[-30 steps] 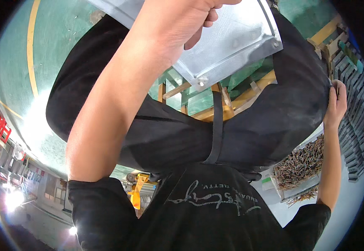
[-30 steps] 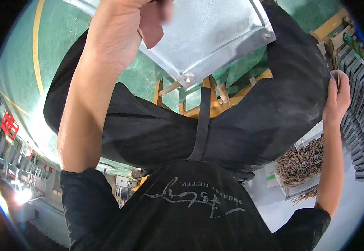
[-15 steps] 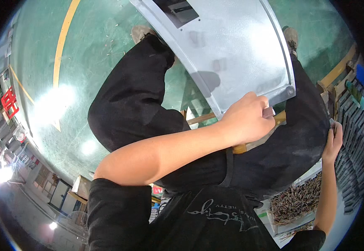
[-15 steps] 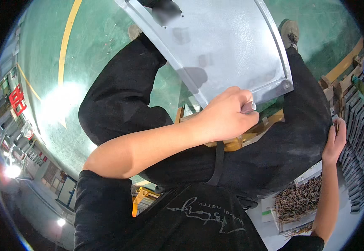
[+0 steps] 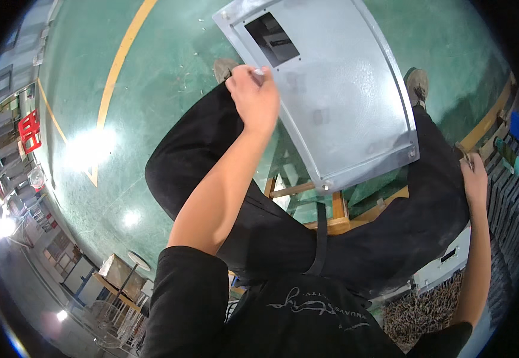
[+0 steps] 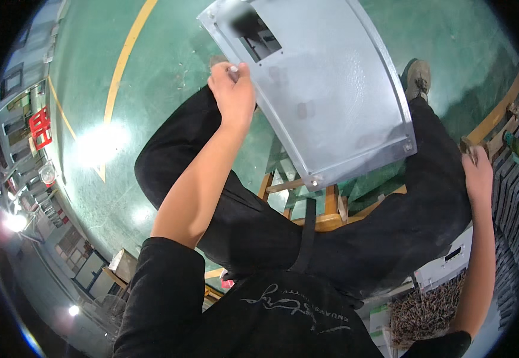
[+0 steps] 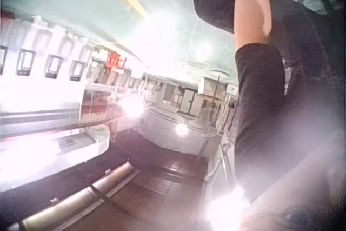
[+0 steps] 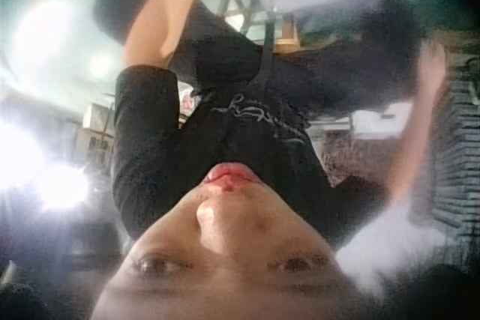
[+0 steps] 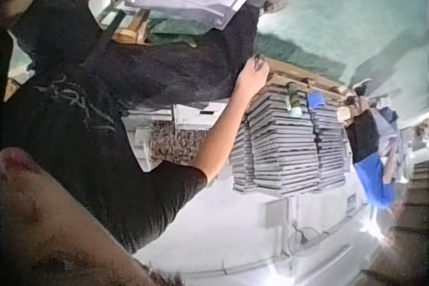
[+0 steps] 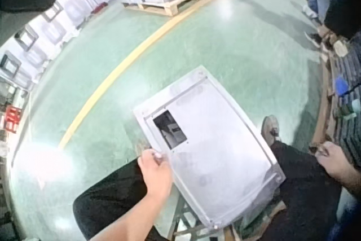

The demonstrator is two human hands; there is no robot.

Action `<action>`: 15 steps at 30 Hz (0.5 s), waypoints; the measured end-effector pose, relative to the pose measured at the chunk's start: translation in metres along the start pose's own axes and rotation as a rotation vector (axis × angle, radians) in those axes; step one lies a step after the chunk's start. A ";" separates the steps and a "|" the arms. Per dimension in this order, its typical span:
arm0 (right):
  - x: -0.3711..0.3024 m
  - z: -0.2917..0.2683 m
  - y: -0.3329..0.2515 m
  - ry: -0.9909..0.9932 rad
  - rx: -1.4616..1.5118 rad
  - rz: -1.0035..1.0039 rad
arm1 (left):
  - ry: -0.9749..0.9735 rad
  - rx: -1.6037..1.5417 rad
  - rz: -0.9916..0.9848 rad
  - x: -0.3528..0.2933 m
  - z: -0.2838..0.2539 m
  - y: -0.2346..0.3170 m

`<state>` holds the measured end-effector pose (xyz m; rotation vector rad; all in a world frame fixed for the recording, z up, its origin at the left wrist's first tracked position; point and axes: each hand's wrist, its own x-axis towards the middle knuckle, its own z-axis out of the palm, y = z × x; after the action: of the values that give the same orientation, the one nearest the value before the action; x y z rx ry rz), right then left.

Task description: Sanding and smoothing the edges and surfaces of metal fabrication parts using sandpaper and a scraper.

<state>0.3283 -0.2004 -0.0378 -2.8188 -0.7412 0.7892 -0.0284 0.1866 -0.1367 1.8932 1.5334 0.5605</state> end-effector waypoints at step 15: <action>0.137 0.171 -0.067 -0.357 0.683 0.270 | 0.168 0.145 -0.473 -0.005 0.049 0.006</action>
<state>0.3136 -0.0779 -0.2303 -2.1943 -0.0704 1.3092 0.0077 0.1705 -0.1675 1.5296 2.0963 0.4071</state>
